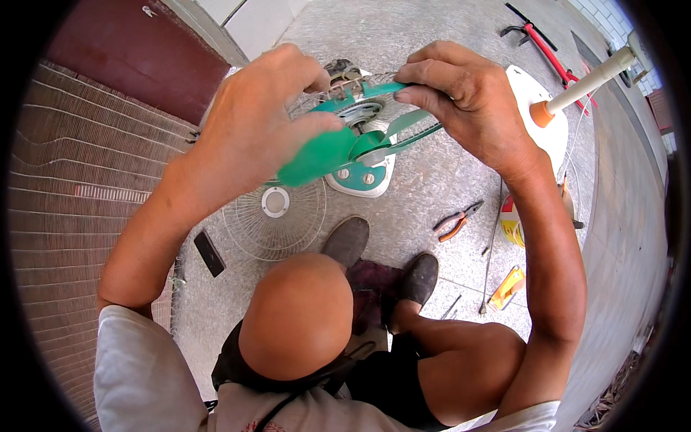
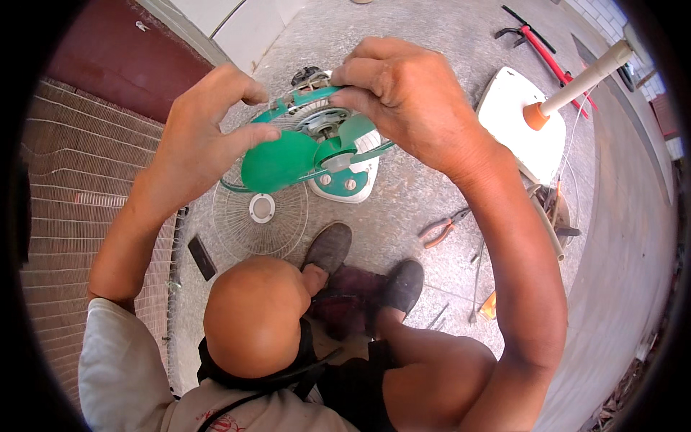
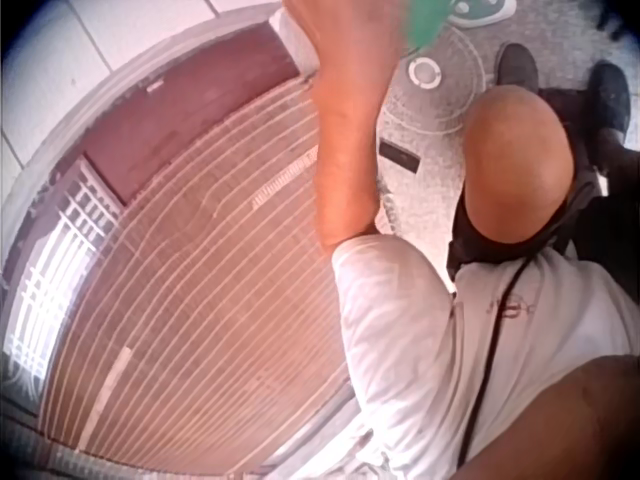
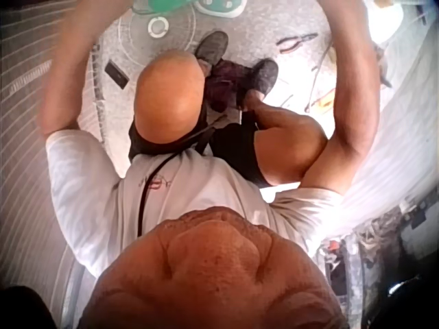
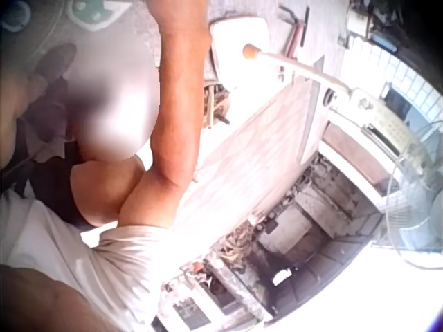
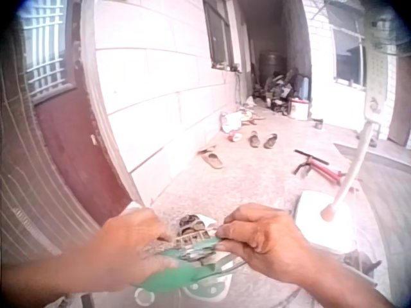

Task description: The person secures a green plastic tie onto the fan blade assembly, then attaches the front wire cage to the fan head. They align the cage with the mounting points and rotate the locking ring to fasten it in place.

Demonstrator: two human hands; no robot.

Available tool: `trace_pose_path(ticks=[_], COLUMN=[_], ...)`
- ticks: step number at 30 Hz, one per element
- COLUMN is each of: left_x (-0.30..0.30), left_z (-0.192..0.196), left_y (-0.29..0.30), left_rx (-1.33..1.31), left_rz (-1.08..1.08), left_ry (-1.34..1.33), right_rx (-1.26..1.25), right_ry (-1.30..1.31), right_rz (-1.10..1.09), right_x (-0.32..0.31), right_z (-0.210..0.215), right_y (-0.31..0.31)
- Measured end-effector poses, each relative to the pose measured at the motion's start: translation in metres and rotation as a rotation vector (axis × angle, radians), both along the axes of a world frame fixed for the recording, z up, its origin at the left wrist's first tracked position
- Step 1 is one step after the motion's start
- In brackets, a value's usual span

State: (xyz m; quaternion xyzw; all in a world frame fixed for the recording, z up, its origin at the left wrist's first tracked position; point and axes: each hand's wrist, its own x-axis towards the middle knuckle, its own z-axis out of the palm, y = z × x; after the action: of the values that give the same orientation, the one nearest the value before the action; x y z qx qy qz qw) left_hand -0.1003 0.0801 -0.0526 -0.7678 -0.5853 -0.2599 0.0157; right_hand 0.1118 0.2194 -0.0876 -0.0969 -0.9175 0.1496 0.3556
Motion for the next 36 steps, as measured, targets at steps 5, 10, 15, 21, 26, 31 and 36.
trace_pose_path(ticks=[5, 10, 15, 21, 26, 31, 36], left_x=[0.004, 0.009, 0.017, 0.015, 0.018, 0.017, 0.006], left_z=[-0.011, -0.034, -0.039, -0.053, -0.061, -0.065, -0.068], left_y=[-0.027, -0.038, -0.028, -0.015, -0.012, -0.017, -0.029], left_rx=[0.094, 0.262, 0.357, 0.502, 0.551, 0.524, 0.512], left_rz=[0.094, 0.152, 0.153, 0.111, 0.098, 0.121, 0.114], left_ry=[0.168, 0.165, 0.109, 0.082, 0.039, 0.049, 0.048], right_rx=[0.084, 0.222, 0.4, 0.467, 0.491, 0.385, 0.339], right_ry=[-0.011, -0.046, -0.03, 0.11, 0.205, 0.155, 0.137], right_rz=[-0.044, -0.05, -0.14, -0.228, -0.287, -0.282, -0.36], right_x=[0.002, -0.006, -0.011, -0.013, -0.016, -0.008, 0.005], right_z=[0.0, 0.004, -0.004, -0.022, -0.031, -0.034, -0.034], right_y=[-0.007, -0.017, -0.021, -0.025, -0.026, -0.031, -0.029])
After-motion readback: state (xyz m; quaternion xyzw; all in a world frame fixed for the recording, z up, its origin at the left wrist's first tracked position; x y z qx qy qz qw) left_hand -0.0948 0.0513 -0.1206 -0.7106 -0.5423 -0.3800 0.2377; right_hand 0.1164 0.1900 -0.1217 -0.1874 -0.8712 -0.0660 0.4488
